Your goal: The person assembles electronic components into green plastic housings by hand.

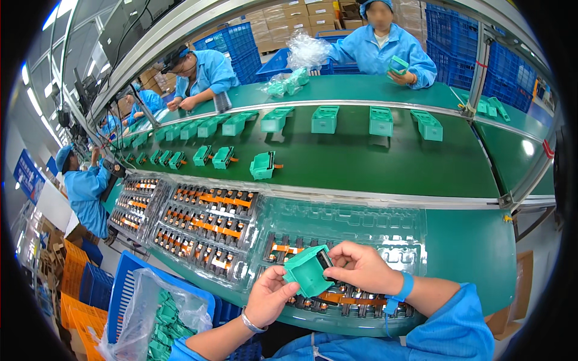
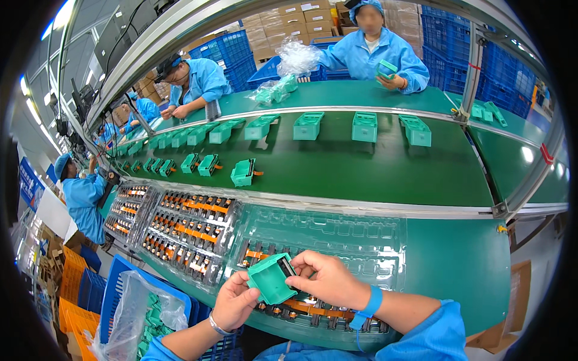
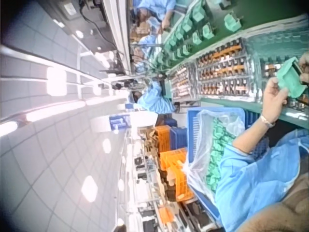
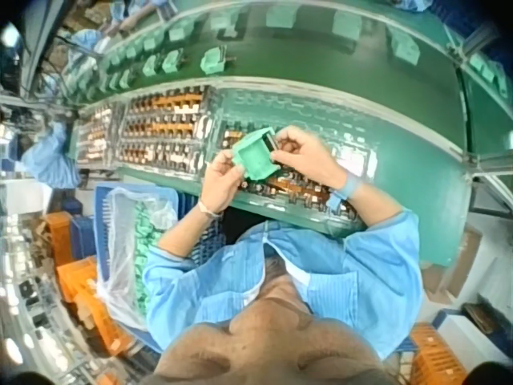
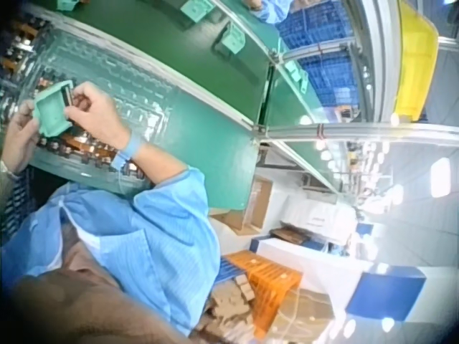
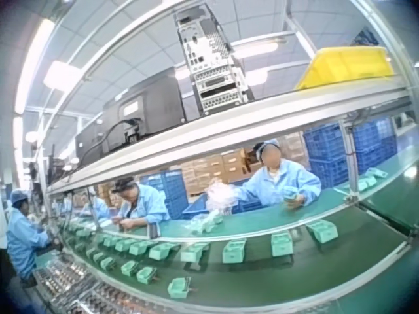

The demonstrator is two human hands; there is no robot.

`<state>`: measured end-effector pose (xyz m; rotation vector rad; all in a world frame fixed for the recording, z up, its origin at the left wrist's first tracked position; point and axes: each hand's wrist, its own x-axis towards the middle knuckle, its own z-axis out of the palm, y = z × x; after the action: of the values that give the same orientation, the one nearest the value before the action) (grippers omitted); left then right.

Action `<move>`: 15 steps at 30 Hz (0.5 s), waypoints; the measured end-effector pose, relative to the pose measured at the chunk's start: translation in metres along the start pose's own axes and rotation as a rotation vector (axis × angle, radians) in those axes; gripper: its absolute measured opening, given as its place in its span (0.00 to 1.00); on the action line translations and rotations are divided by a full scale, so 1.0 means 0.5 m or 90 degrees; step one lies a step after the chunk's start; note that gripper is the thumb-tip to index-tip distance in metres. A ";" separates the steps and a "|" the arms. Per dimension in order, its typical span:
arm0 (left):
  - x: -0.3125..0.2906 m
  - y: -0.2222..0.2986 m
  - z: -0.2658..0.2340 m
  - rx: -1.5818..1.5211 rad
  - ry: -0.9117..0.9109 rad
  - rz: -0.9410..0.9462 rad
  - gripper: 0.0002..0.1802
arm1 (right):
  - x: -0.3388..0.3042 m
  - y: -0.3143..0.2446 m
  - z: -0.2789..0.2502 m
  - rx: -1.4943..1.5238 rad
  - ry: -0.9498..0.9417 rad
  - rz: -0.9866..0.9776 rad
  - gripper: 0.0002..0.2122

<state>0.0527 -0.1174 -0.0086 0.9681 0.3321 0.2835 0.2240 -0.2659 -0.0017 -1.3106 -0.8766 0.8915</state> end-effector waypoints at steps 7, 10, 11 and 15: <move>0.000 -0.017 -0.010 -0.035 -0.011 -0.053 0.12 | -0.006 0.000 -0.007 -0.129 0.017 -0.019 0.11; -0.008 -0.024 0.000 0.034 -0.002 0.026 0.14 | -0.010 -0.007 -0.006 -0.166 0.020 -0.038 0.11; -0.010 -0.024 0.007 0.030 0.002 0.026 0.14 | -0.014 -0.008 -0.004 -0.194 0.023 -0.053 0.10; -0.018 -0.015 0.032 0.226 -0.040 0.216 0.16 | -0.011 -0.020 -0.003 -0.194 0.007 -0.064 0.09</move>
<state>0.0513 -0.1369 -0.0050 1.3830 0.1601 0.5132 0.2235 -0.2718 0.0079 -1.5148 -1.0913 0.6887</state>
